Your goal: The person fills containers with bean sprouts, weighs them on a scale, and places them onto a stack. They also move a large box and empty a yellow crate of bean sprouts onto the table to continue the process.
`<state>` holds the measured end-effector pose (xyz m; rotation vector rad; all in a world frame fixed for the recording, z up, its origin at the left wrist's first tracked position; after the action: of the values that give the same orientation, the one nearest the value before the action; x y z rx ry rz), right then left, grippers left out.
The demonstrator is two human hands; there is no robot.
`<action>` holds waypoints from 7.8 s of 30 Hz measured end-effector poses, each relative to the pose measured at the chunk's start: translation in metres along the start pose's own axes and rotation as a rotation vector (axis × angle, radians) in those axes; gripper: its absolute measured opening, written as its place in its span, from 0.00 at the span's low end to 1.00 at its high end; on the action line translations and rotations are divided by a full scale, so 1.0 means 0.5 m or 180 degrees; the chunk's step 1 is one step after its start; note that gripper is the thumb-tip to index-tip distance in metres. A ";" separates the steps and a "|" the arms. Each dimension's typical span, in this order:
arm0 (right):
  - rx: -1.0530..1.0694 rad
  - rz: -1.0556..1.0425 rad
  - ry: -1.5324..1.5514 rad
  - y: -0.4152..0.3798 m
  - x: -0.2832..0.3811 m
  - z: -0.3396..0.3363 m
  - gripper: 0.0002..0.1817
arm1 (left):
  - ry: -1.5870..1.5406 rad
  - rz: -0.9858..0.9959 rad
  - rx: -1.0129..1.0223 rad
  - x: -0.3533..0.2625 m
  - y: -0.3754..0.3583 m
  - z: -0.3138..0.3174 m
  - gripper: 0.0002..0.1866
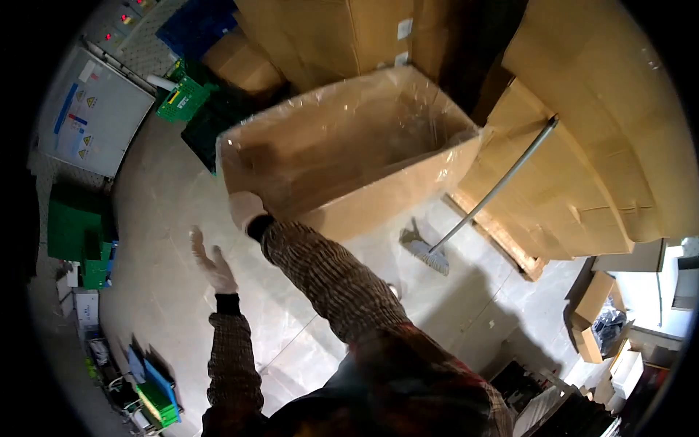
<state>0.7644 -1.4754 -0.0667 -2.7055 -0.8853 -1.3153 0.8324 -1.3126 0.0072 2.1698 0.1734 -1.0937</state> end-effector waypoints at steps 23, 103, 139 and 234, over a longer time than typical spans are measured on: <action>-0.0471 0.2385 0.1702 -0.435 -0.956 0.048 0.24 | 0.2254 -0.0205 0.3554 0.314 -0.101 0.750 0.21; -1.0451 0.4168 0.2348 -2.873 1.001 0.712 0.14 | -0.2943 0.7392 0.6199 -1.324 -2.769 -0.802 0.30; -0.8288 0.3043 0.0656 -3.852 1.278 0.120 0.28 | -0.2275 0.8323 0.4961 -1.741 -3.228 -0.971 0.29; -0.7147 0.9827 0.0116 -4.320 1.965 0.914 0.42 | -0.3337 0.1593 0.7237 -1.962 -3.267 -0.832 0.22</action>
<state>0.5173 0.9272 -0.1510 -0.2085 -2.8174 0.0662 -0.1758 0.3558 0.0609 1.8720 -3.0841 -2.1597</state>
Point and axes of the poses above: each hand's wrist, its own y-axis towards the middle knuckle, its own z-axis out of the palm, x = y × z, the point moved 10 cm from there along y, towards the middle knuckle, and after that the axes turned 2 degrees about x, right-handed, at the moved point
